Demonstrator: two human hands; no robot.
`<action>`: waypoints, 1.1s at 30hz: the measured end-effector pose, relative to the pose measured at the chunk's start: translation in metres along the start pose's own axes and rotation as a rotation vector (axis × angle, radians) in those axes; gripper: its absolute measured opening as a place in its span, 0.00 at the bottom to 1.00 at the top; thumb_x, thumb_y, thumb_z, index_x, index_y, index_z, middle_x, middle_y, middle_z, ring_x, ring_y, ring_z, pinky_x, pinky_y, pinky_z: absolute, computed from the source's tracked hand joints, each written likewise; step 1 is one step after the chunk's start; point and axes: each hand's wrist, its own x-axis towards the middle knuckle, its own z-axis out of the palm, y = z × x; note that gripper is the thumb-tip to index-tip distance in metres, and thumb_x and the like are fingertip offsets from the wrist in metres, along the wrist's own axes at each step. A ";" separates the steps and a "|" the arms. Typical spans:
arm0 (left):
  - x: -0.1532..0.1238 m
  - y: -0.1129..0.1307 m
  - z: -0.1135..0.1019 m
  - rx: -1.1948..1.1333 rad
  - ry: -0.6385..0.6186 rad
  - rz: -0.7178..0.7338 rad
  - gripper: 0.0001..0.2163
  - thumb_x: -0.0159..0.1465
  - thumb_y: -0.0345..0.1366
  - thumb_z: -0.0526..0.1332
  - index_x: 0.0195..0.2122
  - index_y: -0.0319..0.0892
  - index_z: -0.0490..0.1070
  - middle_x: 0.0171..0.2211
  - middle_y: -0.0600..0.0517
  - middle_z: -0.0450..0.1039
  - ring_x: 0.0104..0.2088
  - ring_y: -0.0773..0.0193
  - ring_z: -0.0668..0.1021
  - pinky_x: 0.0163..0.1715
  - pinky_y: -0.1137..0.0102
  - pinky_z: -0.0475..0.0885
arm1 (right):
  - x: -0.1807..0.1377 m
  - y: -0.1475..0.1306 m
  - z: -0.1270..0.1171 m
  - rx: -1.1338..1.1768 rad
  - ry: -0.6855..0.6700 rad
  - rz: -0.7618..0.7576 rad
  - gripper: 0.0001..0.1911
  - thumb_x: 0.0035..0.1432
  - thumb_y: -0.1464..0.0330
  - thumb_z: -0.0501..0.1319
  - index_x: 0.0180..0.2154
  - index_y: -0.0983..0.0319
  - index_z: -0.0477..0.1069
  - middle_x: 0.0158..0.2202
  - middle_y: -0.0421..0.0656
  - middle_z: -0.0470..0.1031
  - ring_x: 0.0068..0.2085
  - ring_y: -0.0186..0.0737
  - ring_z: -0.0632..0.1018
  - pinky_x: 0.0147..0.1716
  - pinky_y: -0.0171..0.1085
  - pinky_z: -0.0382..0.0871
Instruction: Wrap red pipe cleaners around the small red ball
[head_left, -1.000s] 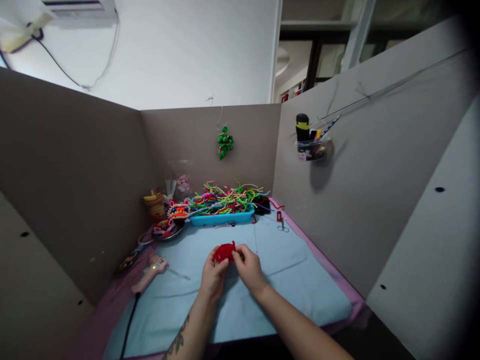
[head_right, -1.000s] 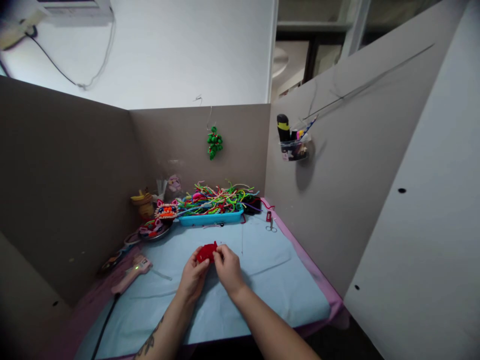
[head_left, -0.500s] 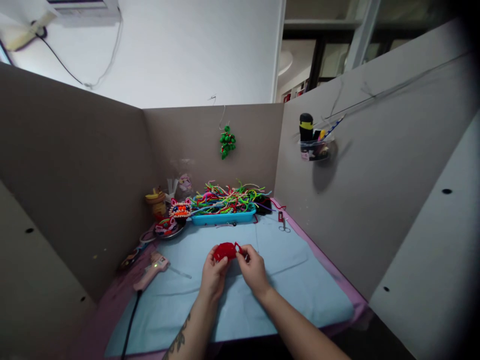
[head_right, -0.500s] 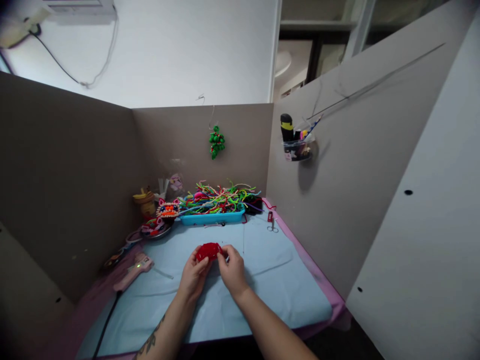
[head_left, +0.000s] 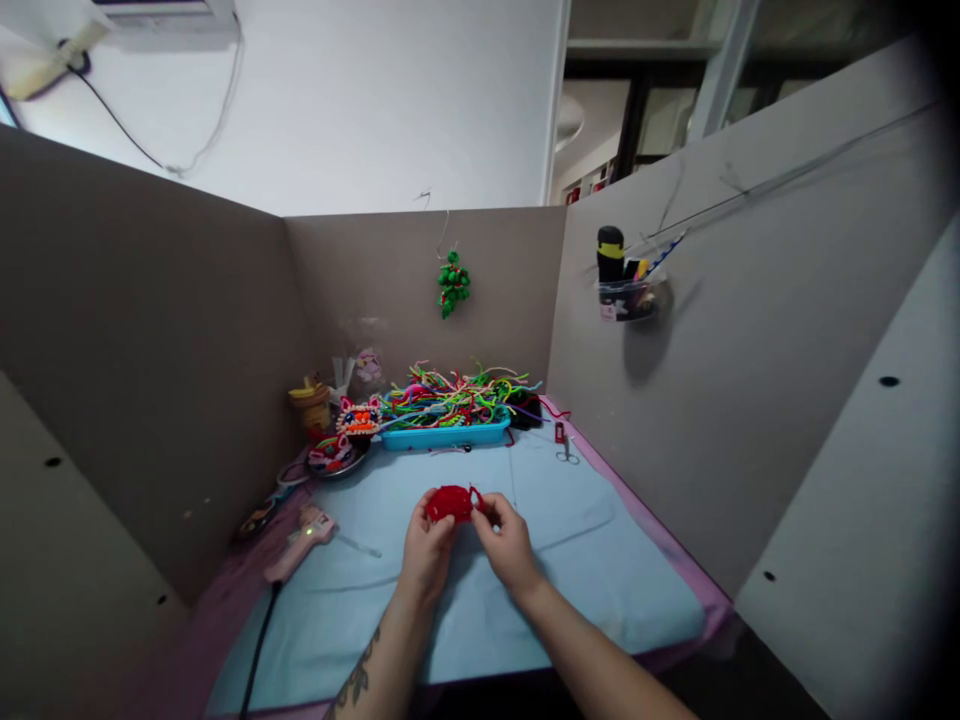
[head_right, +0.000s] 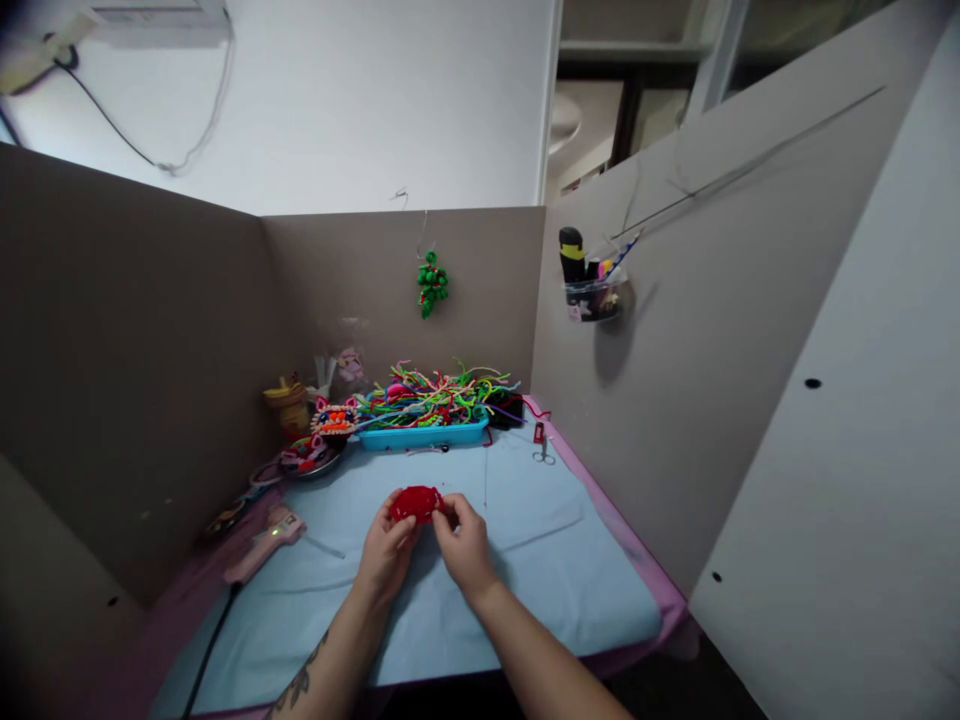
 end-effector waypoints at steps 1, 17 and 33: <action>0.000 0.000 0.000 0.002 -0.002 0.002 0.29 0.43 0.28 0.72 0.46 0.43 0.66 0.40 0.48 0.78 0.39 0.60 0.79 0.44 0.67 0.70 | 0.000 0.000 0.000 0.005 0.004 -0.002 0.04 0.54 0.67 0.58 0.30 0.61 0.67 0.26 0.37 0.70 0.27 0.34 0.69 0.28 0.32 0.64; 0.002 -0.006 -0.003 0.100 -0.017 0.058 0.28 0.44 0.29 0.71 0.47 0.43 0.65 0.42 0.47 0.77 0.42 0.58 0.78 0.50 0.62 0.67 | 0.012 -0.005 0.006 0.095 0.003 0.134 0.04 0.49 0.68 0.60 0.28 0.61 0.66 0.23 0.36 0.68 0.26 0.35 0.69 0.27 0.32 0.64; 0.000 -0.008 0.000 0.198 -0.033 0.143 0.25 0.47 0.27 0.69 0.46 0.46 0.66 0.43 0.50 0.76 0.43 0.62 0.78 0.49 0.65 0.67 | 0.017 0.000 0.006 0.109 0.021 0.181 0.04 0.46 0.68 0.59 0.28 0.62 0.67 0.22 0.36 0.69 0.25 0.35 0.69 0.26 0.33 0.63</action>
